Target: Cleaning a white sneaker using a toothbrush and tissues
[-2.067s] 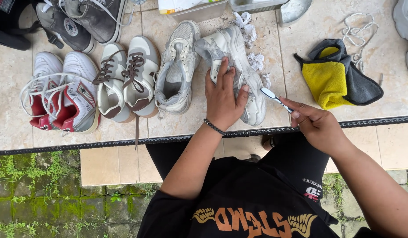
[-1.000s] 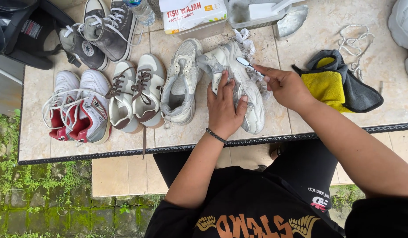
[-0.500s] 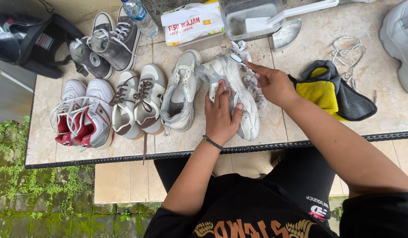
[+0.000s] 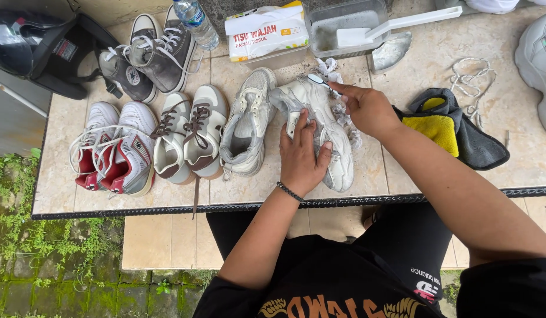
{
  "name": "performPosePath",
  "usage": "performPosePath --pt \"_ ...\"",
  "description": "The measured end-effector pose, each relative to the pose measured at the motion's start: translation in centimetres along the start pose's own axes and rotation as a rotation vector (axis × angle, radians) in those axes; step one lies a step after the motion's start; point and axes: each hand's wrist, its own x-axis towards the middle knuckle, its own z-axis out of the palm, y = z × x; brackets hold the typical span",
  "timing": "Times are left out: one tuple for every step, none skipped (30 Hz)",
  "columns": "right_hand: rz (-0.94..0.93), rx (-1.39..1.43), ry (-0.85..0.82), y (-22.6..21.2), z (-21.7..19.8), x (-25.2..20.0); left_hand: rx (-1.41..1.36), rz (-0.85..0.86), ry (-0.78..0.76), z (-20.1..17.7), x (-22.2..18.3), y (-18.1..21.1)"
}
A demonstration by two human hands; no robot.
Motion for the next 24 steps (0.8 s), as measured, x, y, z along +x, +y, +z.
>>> performPosePath --pt "-0.003 -0.001 -0.001 1.3 0.3 1.0 0.001 -0.001 0.003 0.0 -0.1 0.0" --pt "-0.017 0.114 0.009 2.6 0.7 2.0 0.002 -0.003 0.005 0.1 -0.2 -0.1" --pt "-0.030 0.225 0.020 3.9 0.9 3.0 0.001 -0.005 0.008 0.2 -0.2 -0.1" --pt "-0.032 0.221 0.018 2.1 -0.3 1.5 -0.002 -0.007 0.012 0.1 -0.1 -0.1" --pt "-0.039 0.349 -0.046 0.3 -1.6 0.0 -0.008 -0.005 0.016 0.0 -0.1 0.0" --pt "-0.045 0.476 -0.110 -1.5 -2.8 -1.5 -0.014 -0.004 0.020 -0.1 -0.2 -0.1" --pt "-0.044 0.469 -0.117 -1.3 -2.9 -2.2 -0.019 -0.011 0.025 0.0 -0.2 -0.1" --pt "-0.059 0.503 -0.135 -1.1 -3.0 -2.9 -0.022 -0.009 0.029 0.1 -0.2 -0.2" --pt "-0.074 0.534 -0.152 -0.9 -3.3 -3.6 -0.028 -0.006 0.037 0.3 -0.2 -0.2" --pt "-0.073 0.522 -0.160 -1.3 -3.4 -4.5 -0.037 -0.014 0.044 0.2 -0.2 -0.1" --pt "-0.084 0.515 -0.155 -1.7 -3.5 -5.3 -0.030 -0.015 0.040 0.2 -0.2 -0.1" --pt "-0.096 0.508 -0.151 -2.1 -3.7 -6.2 -0.023 -0.016 0.036 0.1 -0.2 0.0" --pt "-0.099 0.498 -0.162 -1.8 -3.4 -6.6 -0.027 -0.026 0.046 0.2 -0.3 0.0" --pt "-0.087 0.446 -0.138 -1.4 -3.3 -6.9 -0.031 -0.028 0.051 0.2 -0.3 0.1" --pt "-0.075 0.397 -0.113 -1.0 -3.1 -7.3 -0.033 -0.027 0.053 0.2 -0.4 0.2" --pt "-0.078 0.390 -0.122 -1.0 -3.0 -7.3 -0.035 -0.036 0.060 0.2 -0.4 0.2" --pt "-0.079 0.359 -0.086 -0.9 -3.0 -7.4 -0.036 -0.038 0.056 0.1 -0.5 0.2" --pt "-0.080 0.327 -0.050 -0.8 -2.9 -7.5 -0.036 -0.040 0.052 0.1 -0.5 0.3" --pt "-0.081 0.326 -0.050 -1.1 -2.9 -7.1 -0.037 -0.039 0.053 0.1 -0.5 0.3" --pt "-0.086 0.281 -0.038 -1.4 -2.9 -6.8 -0.034 -0.044 0.045 0.0 -0.5 0.4" --pt "-0.093 0.237 -0.026 -1.7 -2.8 -6.4 -0.029 -0.047 0.038 0.0 -0.4 0.4" --pt "-0.094 0.237 -0.024 -1.2 -2.6 -5.4 -0.029 -0.046 0.039 -0.2 -0.4 0.5" --pt "-0.095 0.178 -0.019 -0.6 -2.5 -4.4 -0.026 -0.048 0.028 -0.3 -0.4 0.5" --pt "-0.095 0.120 -0.014 -0.1 -2.3 -3.4 -0.023 -0.050 0.018 -0.5 -0.3 0.7"
